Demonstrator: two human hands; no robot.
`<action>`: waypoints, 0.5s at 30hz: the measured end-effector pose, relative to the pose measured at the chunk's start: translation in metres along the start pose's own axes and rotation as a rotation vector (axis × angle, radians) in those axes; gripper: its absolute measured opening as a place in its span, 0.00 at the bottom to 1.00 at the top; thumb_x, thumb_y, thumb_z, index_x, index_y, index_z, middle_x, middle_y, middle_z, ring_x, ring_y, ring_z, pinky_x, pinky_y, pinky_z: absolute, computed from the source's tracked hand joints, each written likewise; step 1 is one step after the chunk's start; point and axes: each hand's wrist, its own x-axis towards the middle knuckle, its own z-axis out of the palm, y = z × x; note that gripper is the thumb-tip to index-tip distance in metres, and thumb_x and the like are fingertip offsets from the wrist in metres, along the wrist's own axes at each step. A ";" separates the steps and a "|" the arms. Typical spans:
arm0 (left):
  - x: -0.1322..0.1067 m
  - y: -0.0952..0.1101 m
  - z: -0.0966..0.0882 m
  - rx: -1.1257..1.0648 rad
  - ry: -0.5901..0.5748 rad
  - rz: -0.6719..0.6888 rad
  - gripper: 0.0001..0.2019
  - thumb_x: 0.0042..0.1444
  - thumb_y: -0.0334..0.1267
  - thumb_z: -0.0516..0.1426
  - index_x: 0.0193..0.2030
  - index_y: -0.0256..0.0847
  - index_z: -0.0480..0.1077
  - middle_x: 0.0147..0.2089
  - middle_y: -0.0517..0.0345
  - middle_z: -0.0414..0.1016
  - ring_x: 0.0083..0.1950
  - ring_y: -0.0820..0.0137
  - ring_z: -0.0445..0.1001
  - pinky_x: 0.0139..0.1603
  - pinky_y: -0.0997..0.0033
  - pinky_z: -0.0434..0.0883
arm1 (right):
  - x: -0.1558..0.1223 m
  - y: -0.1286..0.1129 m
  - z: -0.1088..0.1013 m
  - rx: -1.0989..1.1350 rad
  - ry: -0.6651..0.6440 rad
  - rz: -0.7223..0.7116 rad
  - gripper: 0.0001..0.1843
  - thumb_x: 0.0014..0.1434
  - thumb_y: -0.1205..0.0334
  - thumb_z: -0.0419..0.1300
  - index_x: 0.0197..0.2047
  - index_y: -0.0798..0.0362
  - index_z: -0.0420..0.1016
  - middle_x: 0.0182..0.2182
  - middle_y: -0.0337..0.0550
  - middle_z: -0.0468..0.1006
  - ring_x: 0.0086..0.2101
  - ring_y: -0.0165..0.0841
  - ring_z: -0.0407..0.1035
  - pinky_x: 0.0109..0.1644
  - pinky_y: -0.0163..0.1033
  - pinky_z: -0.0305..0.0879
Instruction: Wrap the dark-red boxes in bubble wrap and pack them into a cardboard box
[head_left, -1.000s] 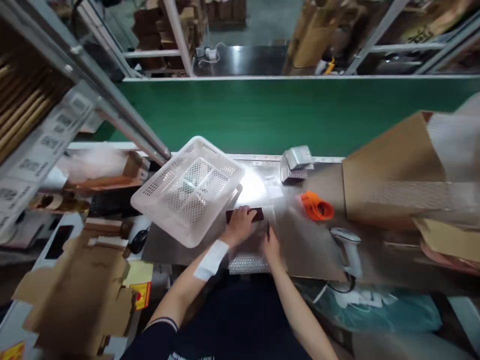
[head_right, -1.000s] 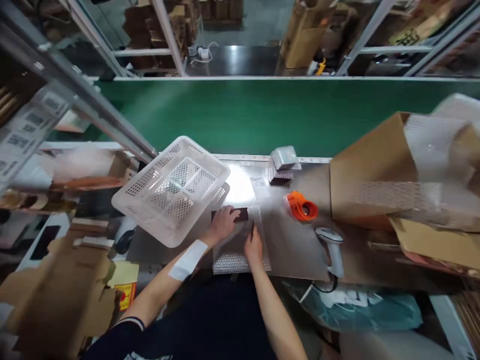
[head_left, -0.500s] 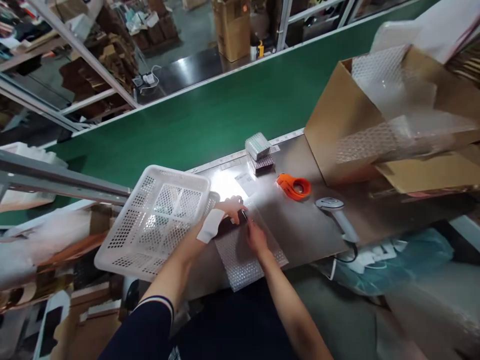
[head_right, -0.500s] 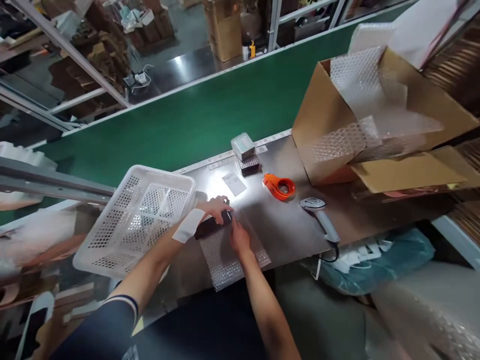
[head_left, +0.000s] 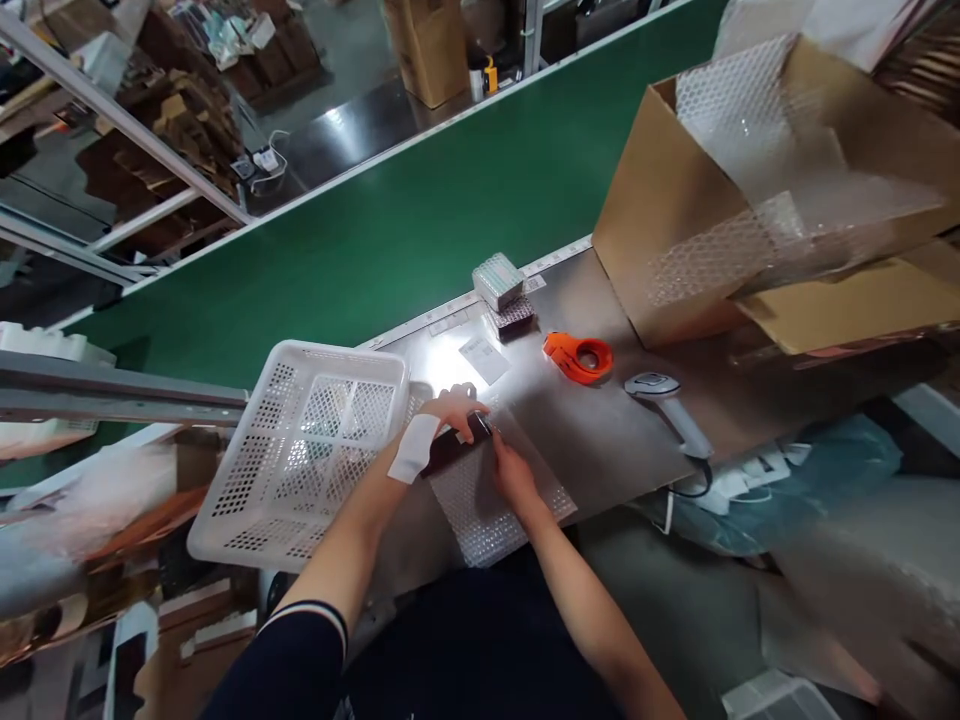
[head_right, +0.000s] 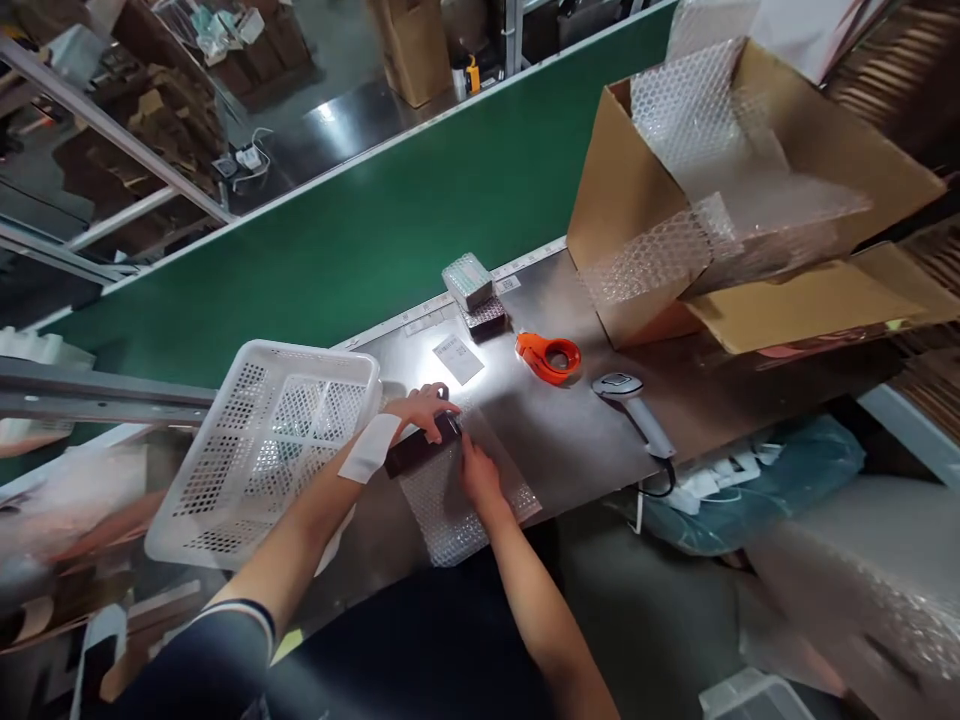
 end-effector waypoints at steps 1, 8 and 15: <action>-0.001 0.002 -0.001 0.012 -0.010 -0.010 0.41 0.41 0.45 0.73 0.66 0.61 0.74 0.72 0.56 0.63 0.73 0.46 0.58 0.70 0.52 0.65 | -0.006 0.003 0.002 0.003 -0.005 0.010 0.39 0.69 0.73 0.47 0.81 0.50 0.50 0.58 0.58 0.77 0.55 0.45 0.76 0.57 0.44 0.72; -0.004 0.009 -0.009 0.032 -0.103 -0.051 0.42 0.44 0.44 0.72 0.69 0.59 0.71 0.78 0.54 0.53 0.78 0.43 0.48 0.75 0.44 0.57 | -0.059 0.038 0.032 0.022 -0.054 0.091 0.43 0.64 0.76 0.50 0.81 0.52 0.51 0.61 0.57 0.77 0.58 0.45 0.75 0.60 0.46 0.71; -0.007 0.011 -0.010 0.036 -0.100 -0.052 0.43 0.45 0.44 0.72 0.70 0.60 0.69 0.79 0.53 0.51 0.77 0.43 0.51 0.73 0.45 0.59 | -0.129 0.096 0.077 0.095 0.034 0.130 0.35 0.72 0.68 0.43 0.79 0.51 0.55 0.53 0.54 0.80 0.45 0.42 0.81 0.49 0.44 0.76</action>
